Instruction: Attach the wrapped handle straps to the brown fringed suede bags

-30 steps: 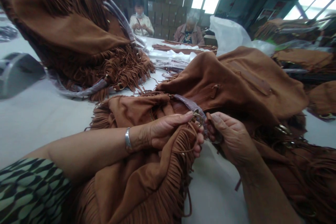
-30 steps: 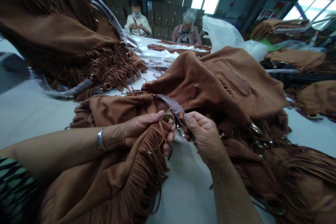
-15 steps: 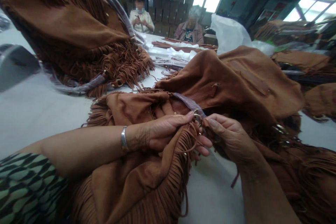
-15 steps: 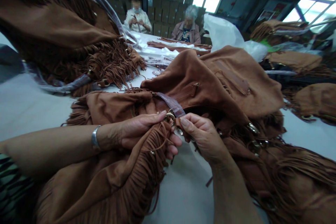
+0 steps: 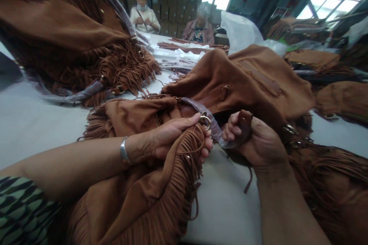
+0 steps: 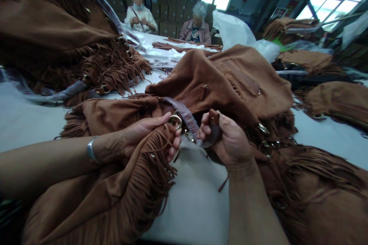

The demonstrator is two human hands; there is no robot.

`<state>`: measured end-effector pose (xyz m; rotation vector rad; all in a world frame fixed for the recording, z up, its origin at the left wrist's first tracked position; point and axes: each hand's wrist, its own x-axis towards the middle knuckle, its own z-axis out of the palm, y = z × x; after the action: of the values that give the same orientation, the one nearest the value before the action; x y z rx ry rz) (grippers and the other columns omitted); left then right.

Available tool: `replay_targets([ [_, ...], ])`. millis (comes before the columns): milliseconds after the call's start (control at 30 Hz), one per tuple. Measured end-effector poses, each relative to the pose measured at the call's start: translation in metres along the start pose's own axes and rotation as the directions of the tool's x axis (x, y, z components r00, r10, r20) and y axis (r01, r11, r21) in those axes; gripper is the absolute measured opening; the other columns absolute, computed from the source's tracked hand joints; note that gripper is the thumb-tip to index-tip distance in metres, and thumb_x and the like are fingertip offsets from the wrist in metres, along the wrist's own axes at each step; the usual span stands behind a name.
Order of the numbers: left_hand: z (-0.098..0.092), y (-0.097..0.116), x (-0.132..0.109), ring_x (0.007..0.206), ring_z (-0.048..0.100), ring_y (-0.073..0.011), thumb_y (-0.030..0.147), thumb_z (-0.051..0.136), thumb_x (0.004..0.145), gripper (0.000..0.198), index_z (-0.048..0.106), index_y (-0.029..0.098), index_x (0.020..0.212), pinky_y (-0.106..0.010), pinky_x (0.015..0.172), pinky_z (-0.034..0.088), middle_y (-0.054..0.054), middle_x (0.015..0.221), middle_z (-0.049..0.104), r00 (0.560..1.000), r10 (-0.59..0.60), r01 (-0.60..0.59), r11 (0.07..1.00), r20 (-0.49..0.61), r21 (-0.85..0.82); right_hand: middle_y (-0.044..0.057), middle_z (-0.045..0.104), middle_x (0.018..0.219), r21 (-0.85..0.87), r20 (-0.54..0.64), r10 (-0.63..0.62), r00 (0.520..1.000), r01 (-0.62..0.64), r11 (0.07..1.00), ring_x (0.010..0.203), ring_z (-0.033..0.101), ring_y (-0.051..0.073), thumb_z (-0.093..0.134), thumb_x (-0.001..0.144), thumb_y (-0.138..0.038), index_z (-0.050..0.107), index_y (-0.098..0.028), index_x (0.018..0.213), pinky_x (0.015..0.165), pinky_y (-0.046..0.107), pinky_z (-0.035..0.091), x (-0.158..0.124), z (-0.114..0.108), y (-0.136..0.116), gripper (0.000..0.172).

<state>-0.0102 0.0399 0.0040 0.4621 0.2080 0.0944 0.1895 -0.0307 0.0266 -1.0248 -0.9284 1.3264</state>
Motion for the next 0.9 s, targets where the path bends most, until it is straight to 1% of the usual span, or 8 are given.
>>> replay_targets([
  [100, 0.001, -0.001, -0.001, 0.070, 0.065, -0.0208, 0.047, 0.046, 0.091, 0.040, 0.060, 0.009, 0.091, -0.034, 0.068, 0.051, -0.010, 0.081, 0.066, 1.000, 0.013, -0.013, 1.000, 0.004, -0.006, -0.005, 0.043, 0.050, 0.021, -0.002, -0.037, 0.999, 0.037, 0.999, 0.045, 0.045, 0.011, 0.059, 0.082, -0.044, 0.063, -0.021, 0.074, 0.050, 0.026, 0.042, -0.001, -0.003, -0.003, 0.024],
  [200, 0.000, -0.001, -0.001, 0.069, 0.065, -0.0209, 0.047, 0.044, 0.091, 0.040, 0.060, 0.010, 0.091, -0.034, 0.067, 0.051, -0.009, 0.079, 0.065, 0.999, 0.017, -0.018, 1.000, -0.046, -0.015, -0.004, 0.049, 0.046, -0.016, -0.080, -0.098, 0.992, 0.097, 0.995, 0.036, 0.041, 0.010, 0.058, 0.078, -0.057, 0.063, -0.020, 0.075, 0.039, 0.024, 0.034, 0.002, -0.003, -0.001, 0.038],
  [267, 0.000, -0.001, -0.001, 0.068, 0.065, -0.0212, 0.047, 0.042, 0.092, 0.041, 0.060, 0.009, 0.090, -0.035, 0.067, 0.052, -0.010, 0.080, 0.065, 0.998, 0.026, -0.027, 1.000, -0.059, -0.006, -0.002, 0.055, 0.047, -0.057, -0.220, -0.199, 0.955, 0.191, 0.980, 0.036, 0.046, 0.012, 0.056, 0.075, -0.066, 0.060, -0.020, 0.071, 0.034, 0.024, 0.035, 0.006, -0.002, 0.001, 0.046],
  [367, -0.001, -0.001, 0.000, 0.068, 0.065, -0.0215, 0.047, 0.046, 0.090, 0.041, 0.060, 0.009, 0.090, -0.035, 0.066, 0.052, -0.010, 0.080, 0.066, 0.998, 0.036, -0.036, 0.999, -0.046, 0.005, -0.003, 0.055, 0.042, -0.070, -0.399, -0.321, 0.859, 0.320, 0.945, 0.030, 0.045, 0.012, 0.057, 0.073, -0.068, 0.054, -0.022, 0.066, 0.028, 0.023, 0.031, 0.012, -0.002, 0.006, 0.047],
  [567, -0.002, -0.005, 0.003, 0.067, 0.065, -0.0203, 0.047, 0.054, 0.087, 0.039, 0.062, 0.008, 0.089, -0.033, 0.066, 0.052, -0.010, 0.077, 0.066, 0.999, 0.034, -0.034, 0.999, -0.001, -0.004, -0.006, 0.051, 0.041, -0.139, -0.485, -0.334, 0.808, 0.306, 0.942, 0.026, 0.037, 0.008, 0.061, 0.072, -0.065, 0.049, -0.020, 0.064, 0.024, 0.019, 0.025, 0.019, -0.006, 0.014, 0.046],
  [667, -0.005, -0.004, 0.005, 0.066, 0.065, -0.0197, 0.047, 0.052, 0.087, 0.039, 0.062, 0.009, 0.088, -0.032, 0.065, 0.052, -0.009, 0.078, 0.066, 0.999, 0.047, -0.048, 0.999, -0.012, -0.019, -0.005, 0.054, 0.045, -0.296, -0.469, -0.324, 0.822, 0.199, 0.934, 0.027, 0.037, 0.006, 0.063, 0.075, -0.055, 0.055, -0.019, 0.073, 0.024, 0.017, 0.024, 0.019, -0.004, 0.019, 0.037],
  [767, -0.007, -0.002, 0.005, 0.066, 0.065, -0.0201, 0.049, 0.047, 0.089, 0.042, 0.061, 0.010, 0.092, -0.033, 0.064, 0.052, -0.011, 0.080, 0.066, 0.998, 0.049, -0.049, 0.999, -0.046, 0.003, -0.005, 0.056, 0.050, -0.489, -0.367, -0.311, 0.877, 0.102, 0.866, 0.031, 0.039, 0.006, 0.062, 0.080, -0.044, 0.059, -0.019, 0.085, 0.027, 0.016, 0.028, 0.017, 0.000, 0.023, 0.026],
  [900, -0.005, -0.001, 0.004, 0.062, 0.064, -0.0209, 0.054, 0.044, 0.089, 0.045, 0.058, 0.013, 0.099, -0.032, 0.059, 0.051, -0.012, 0.074, 0.066, 0.993, 0.040, -0.029, 0.995, -0.108, 0.096, 0.000, 0.065, 0.070, -0.551, -0.276, -0.308, 0.910, 0.113, 0.827, 0.045, 0.053, 0.008, 0.065, 0.079, -0.033, 0.056, -0.020, 0.094, 0.039, 0.019, 0.041, 0.015, 0.003, 0.024, 0.023],
])
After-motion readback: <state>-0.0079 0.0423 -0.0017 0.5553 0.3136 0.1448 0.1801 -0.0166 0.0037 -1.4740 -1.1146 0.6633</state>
